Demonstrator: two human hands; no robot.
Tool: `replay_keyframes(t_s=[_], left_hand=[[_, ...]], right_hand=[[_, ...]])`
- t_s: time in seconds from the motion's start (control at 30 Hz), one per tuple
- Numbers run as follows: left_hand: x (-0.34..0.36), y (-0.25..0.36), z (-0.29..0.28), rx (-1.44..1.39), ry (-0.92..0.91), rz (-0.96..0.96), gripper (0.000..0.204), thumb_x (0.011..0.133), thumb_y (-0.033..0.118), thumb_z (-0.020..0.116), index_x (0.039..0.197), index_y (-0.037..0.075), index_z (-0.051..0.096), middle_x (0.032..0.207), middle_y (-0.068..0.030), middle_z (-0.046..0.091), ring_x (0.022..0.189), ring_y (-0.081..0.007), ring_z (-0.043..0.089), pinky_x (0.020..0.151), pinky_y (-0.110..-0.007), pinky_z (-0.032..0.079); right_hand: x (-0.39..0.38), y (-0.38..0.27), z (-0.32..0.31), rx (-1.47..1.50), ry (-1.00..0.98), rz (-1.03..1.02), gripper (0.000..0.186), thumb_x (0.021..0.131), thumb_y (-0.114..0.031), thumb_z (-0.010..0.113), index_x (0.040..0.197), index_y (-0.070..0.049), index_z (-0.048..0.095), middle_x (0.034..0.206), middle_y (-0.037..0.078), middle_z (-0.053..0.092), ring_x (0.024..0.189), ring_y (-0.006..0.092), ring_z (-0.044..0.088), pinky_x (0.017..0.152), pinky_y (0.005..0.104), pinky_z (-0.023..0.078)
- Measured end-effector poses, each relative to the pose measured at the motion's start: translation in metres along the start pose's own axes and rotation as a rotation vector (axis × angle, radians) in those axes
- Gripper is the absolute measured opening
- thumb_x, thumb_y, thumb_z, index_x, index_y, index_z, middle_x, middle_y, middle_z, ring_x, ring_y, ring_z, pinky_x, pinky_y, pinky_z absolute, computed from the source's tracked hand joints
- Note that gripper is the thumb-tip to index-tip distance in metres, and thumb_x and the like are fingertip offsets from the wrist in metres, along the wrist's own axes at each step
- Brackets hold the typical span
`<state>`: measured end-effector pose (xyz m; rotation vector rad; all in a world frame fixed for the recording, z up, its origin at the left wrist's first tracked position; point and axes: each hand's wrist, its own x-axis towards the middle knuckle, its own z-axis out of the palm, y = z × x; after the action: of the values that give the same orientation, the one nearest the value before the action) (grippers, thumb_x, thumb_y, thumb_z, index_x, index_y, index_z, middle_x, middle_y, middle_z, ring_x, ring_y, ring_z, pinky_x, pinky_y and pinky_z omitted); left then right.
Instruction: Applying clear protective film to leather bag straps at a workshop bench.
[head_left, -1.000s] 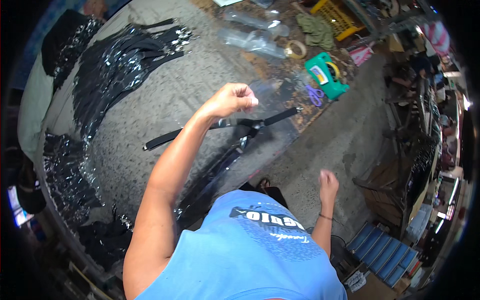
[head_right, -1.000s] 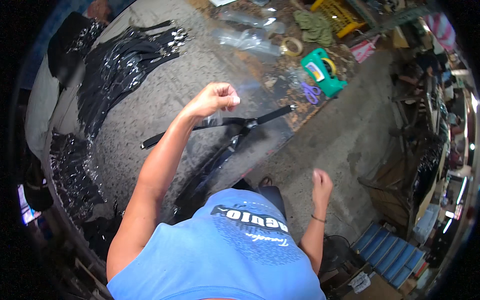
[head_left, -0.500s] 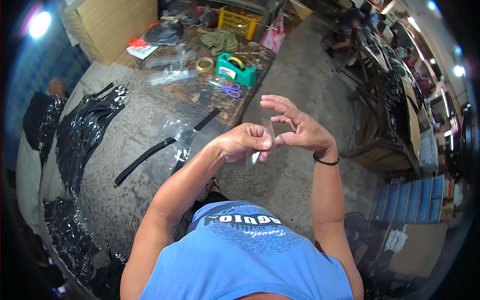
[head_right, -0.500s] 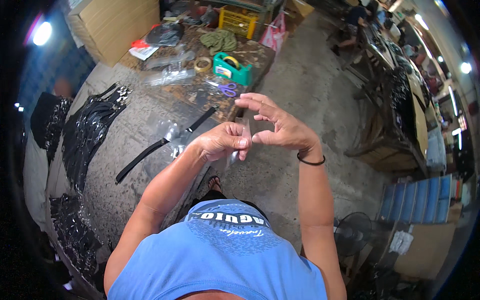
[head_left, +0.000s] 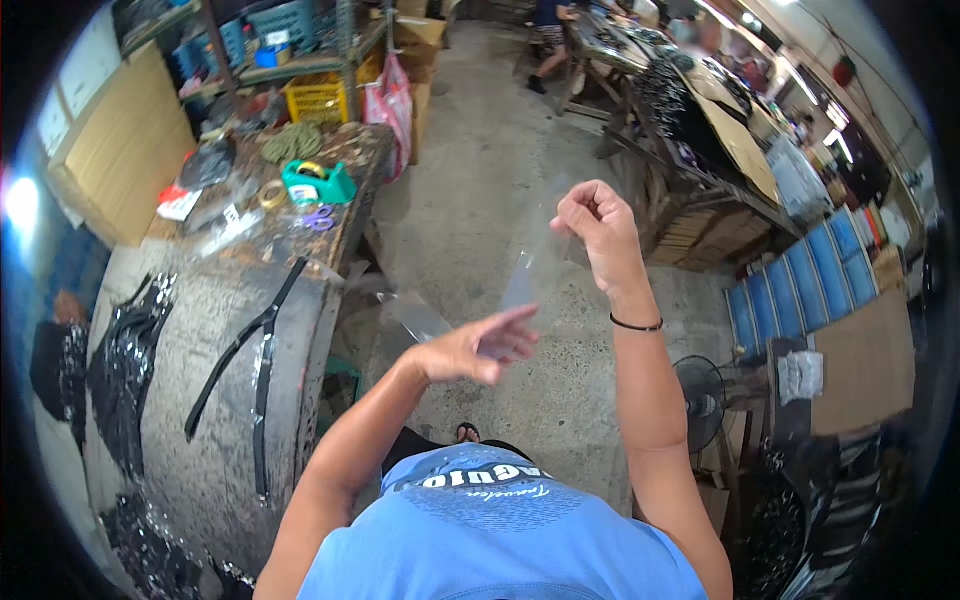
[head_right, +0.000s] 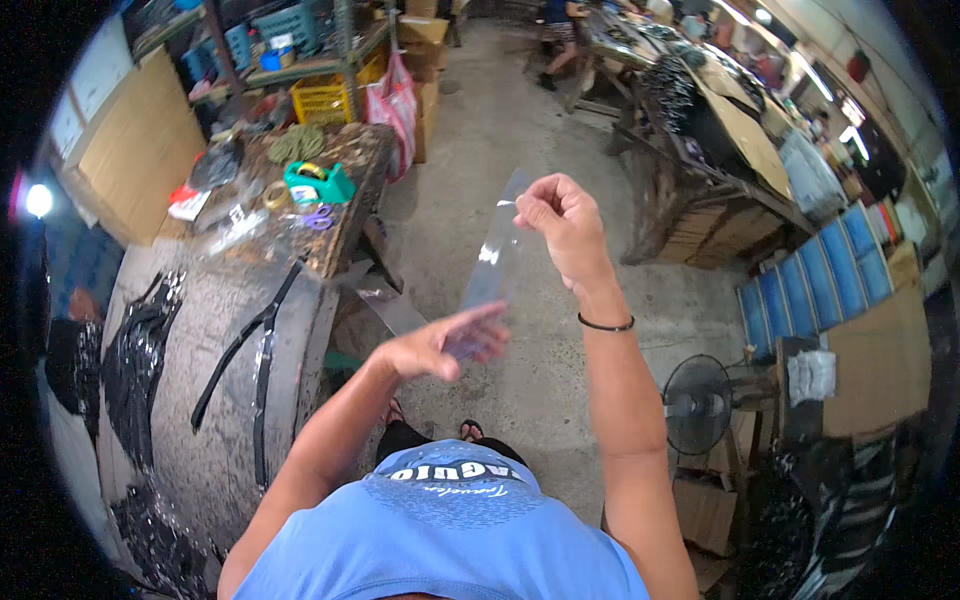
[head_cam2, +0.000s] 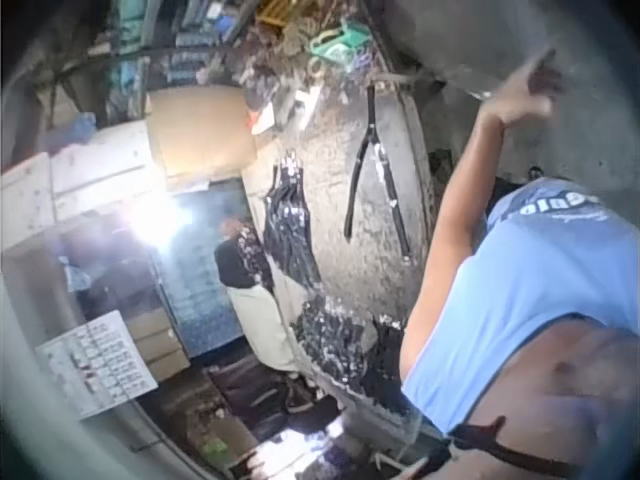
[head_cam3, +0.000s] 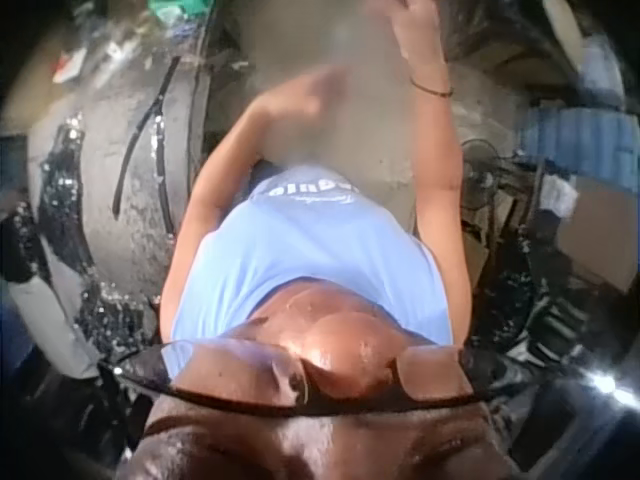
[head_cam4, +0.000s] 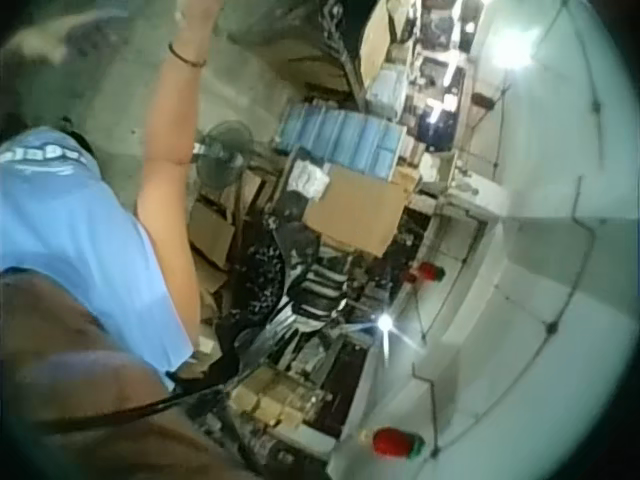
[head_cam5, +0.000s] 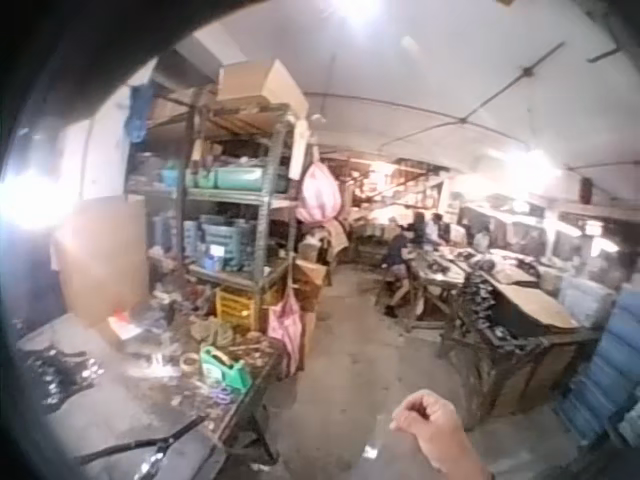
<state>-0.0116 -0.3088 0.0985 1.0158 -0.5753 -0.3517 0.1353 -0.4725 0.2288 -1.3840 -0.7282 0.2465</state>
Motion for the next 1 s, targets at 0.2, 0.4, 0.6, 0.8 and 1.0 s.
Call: replay_keyframes(t_s=[0.2, 0.4, 0.6, 0.8, 1.0], left_hand=[[-0.036, -0.088, 0.036, 0.168, 0.157, -0.675, 0.037, 0.097, 0.016, 0.062, 0.13, -0.001, 0.06, 0.105, -0.0093, 0.071, 0.1, -0.0168, 0.065, 0.096, -0.033, 0.048], [-0.133, -0.152, 0.005, 0.465, 0.353, -0.793, 0.028, 0.098, 0.022, 0.06, 0.112, 0.0, 0.07, 0.097, -0.0061, 0.073, 0.093, -0.0155, 0.065, 0.087, -0.033, 0.052], [-0.283, -0.179, -0.045, 1.153, 0.385, -1.258, 0.035, 0.093, 0.037, 0.062, 0.098, 0.005, 0.073, 0.102, -0.0192, 0.072, 0.1, -0.0331, 0.069, 0.085, -0.045, 0.054], [-0.276, -0.068, -0.039, 1.098, 1.255, -0.815, 0.047, 0.086, 0.048, 0.067, 0.091, 0.001, 0.068, 0.093, -0.0218, 0.07, 0.094, -0.0373, 0.067, 0.082, -0.047, 0.051], [-0.103, 0.03, -0.028, 0.76, 0.783, -0.012, 0.105, 0.066, 0.056, 0.083, 0.147, 0.004, 0.04, 0.144, -0.0145, 0.048, 0.137, -0.0281, 0.041, 0.115, -0.042, 0.029]], right_hand=[[-0.014, -0.025, -0.058, -0.098, 0.33, -0.105, 0.008, 0.093, -0.01, 0.067, 0.093, -0.006, 0.06, 0.08, -0.001, 0.058, 0.067, 0.0087, 0.057, 0.067, 0.0232, 0.049], [-0.015, -0.021, -0.071, -0.113, 0.412, -0.197, 0.008, 0.093, -0.01, 0.066, 0.094, -0.006, 0.059, 0.082, -0.002, 0.057, 0.069, 0.0075, 0.056, 0.066, 0.0231, 0.049], [-0.024, 0.002, -0.06, -0.01, 0.529, -0.331, 0.009, 0.094, -0.009, 0.066, 0.096, -0.005, 0.058, 0.083, -0.001, 0.056, 0.075, 0.0072, 0.053, 0.067, 0.0231, 0.049], [-0.066, 0.038, -0.004, -0.411, 0.41, -0.219, 0.014, 0.092, -0.017, 0.068, 0.089, -0.006, 0.061, 0.082, 0.0, 0.06, 0.076, 0.012, 0.057, 0.071, 0.0264, 0.047], [-0.091, 0.081, 0.1, -0.453, 0.119, -0.23, 0.014, 0.086, -0.015, 0.075, 0.088, -0.007, 0.064, 0.097, 0.008, 0.062, 0.101, 0.0229, 0.06, 0.091, 0.0358, 0.047]])
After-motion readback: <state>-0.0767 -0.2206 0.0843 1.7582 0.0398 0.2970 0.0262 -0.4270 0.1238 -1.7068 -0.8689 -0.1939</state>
